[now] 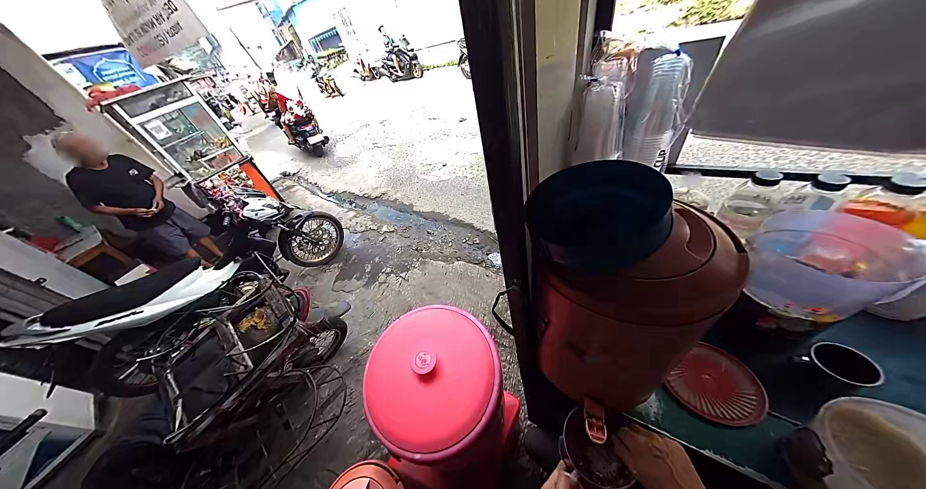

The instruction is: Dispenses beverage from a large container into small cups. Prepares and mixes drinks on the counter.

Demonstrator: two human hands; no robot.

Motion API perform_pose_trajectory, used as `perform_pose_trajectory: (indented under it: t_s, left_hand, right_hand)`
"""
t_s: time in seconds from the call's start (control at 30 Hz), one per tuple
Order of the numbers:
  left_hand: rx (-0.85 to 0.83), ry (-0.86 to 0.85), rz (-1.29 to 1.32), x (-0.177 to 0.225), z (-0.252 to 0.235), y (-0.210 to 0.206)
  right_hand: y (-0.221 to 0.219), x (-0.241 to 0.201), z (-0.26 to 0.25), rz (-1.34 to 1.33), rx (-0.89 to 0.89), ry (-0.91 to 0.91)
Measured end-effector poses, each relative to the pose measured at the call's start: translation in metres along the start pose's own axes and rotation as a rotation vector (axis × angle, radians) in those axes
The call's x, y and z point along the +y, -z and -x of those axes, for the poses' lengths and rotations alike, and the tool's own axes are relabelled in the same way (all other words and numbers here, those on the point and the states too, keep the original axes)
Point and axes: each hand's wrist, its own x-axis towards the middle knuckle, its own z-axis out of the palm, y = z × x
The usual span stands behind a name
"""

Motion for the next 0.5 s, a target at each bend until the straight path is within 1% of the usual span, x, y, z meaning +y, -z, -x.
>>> perform_pose_trajectory:
  t_s: [0.03, 0.07, 0.17, 0.2, 0.23, 0.33, 0.4, 0.47, 0.5]
  left_hand:
    - [0.001, 0.003, 0.002, 0.000, 0.000, 0.001]
    - [0.001, -0.002, 0.006, -0.001, 0.000, 0.001]
    - [-0.015, -0.028, 0.015, -0.004, -0.003, 0.004]
    - [-0.016, -0.029, 0.018, -0.005, -0.003, 0.004]
    - [-0.015, -0.031, 0.017, -0.003, -0.003, 0.004]
    - [0.000, -0.055, -0.015, 0.000, -0.001, 0.005]
    - [-0.003, -0.056, -0.031, 0.000, -0.001, 0.007]
    - [-0.002, -0.059, -0.043, 0.000, -0.002, 0.006]
    - [-0.008, -0.058, -0.043, 0.000, -0.003, 0.006]
  right_hand:
    - [-0.008, 0.003, 0.001, 0.030, 0.025, 0.029]
    - [-0.014, 0.005, 0.002, 0.057, -0.002, 0.076]
    - [-0.014, 0.006, 0.008, 0.055, -0.159, 0.225]
    - [-0.016, 0.008, 0.008, 0.026, -0.164, 0.243]
    - [-0.017, 0.010, 0.006, -0.012, -0.139, 0.219]
    - [-0.012, 0.006, 0.000, -0.069, -0.024, 0.053]
    - [-0.008, -0.001, 0.004, -0.009, 0.056, 0.044]
    - [0.012, -0.018, 0.015, 0.067, -0.099, 0.052]
    - [0.010, -0.015, 0.016, 0.092, -0.151, 0.107]
